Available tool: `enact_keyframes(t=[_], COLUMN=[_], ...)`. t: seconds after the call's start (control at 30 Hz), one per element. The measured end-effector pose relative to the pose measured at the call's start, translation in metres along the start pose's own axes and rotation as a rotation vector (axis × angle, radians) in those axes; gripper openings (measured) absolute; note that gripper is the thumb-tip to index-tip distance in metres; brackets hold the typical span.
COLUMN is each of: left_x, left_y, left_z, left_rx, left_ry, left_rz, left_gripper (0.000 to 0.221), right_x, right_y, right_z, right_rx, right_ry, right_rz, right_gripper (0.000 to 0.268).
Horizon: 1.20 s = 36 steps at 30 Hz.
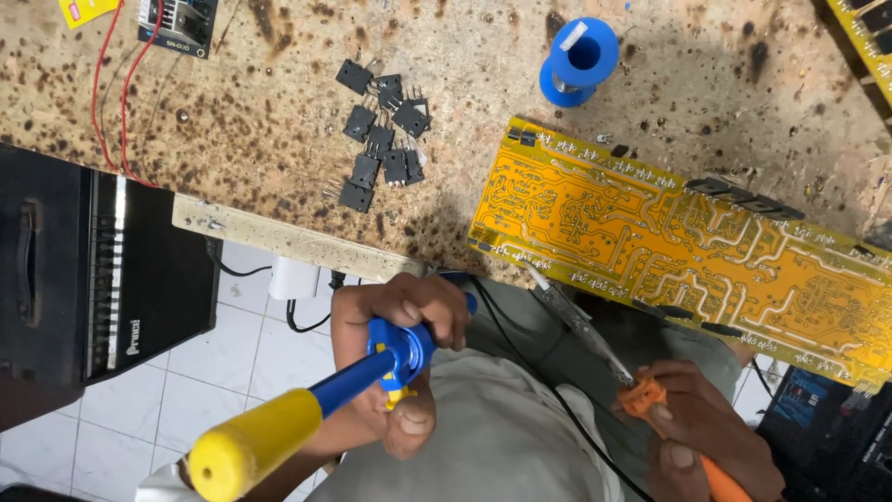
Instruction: Desoldering electronic components from a large printed circuit board using a soldering iron and a manual desoldering pump.
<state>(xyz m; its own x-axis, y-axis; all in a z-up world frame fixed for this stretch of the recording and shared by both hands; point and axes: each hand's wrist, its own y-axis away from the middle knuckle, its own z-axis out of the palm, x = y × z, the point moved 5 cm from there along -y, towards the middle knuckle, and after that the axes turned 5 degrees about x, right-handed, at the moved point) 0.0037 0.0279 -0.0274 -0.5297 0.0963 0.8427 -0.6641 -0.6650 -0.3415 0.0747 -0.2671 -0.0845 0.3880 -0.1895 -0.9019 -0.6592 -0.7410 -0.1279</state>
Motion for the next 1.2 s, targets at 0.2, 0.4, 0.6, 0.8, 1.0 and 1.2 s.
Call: enact_keyframes(t=[0.2, 0.4, 0.6, 0.8, 1.0, 1.2], left_x=[0.003, 0.020, 0.031, 0.048, 0.040, 0.034], left_y=[-0.005, -0.012, -0.021, -0.023, -0.023, -0.027], left_z=[0.000, 0.003, 0.004, 0.003, 0.005, 0.008], left_rx=[0.019, 0.079, 0.129, 0.217, 0.187, 0.197], left_ry=[0.059, 0.000, 0.018, -0.021, 0.085, 0.109], left_rz=[0.052, 0.102, 0.168, 0.197, 0.179, 0.247], left_gripper=[0.044, 0.048, 0.048, 0.050, 0.044, 0.049], right_x=[-0.031, -0.051, -0.043, -0.055, -0.053, -0.063], right_y=[-0.013, -0.027, -0.019, -0.027, -0.023, -0.033], right_z=[0.009, 0.012, 0.012, 0.014, 0.014, 0.016], right_rx=[0.179, 0.390, 0.279, 0.393, 0.398, 0.409], right_ry=[-0.015, -0.059, -0.052, -0.060, -0.114, -0.117], right_rz=[0.114, 0.068, 0.147, 0.087, 0.220, 0.082], right_gripper=[0.025, 0.026, 0.025, 0.027, 0.027, 0.026])
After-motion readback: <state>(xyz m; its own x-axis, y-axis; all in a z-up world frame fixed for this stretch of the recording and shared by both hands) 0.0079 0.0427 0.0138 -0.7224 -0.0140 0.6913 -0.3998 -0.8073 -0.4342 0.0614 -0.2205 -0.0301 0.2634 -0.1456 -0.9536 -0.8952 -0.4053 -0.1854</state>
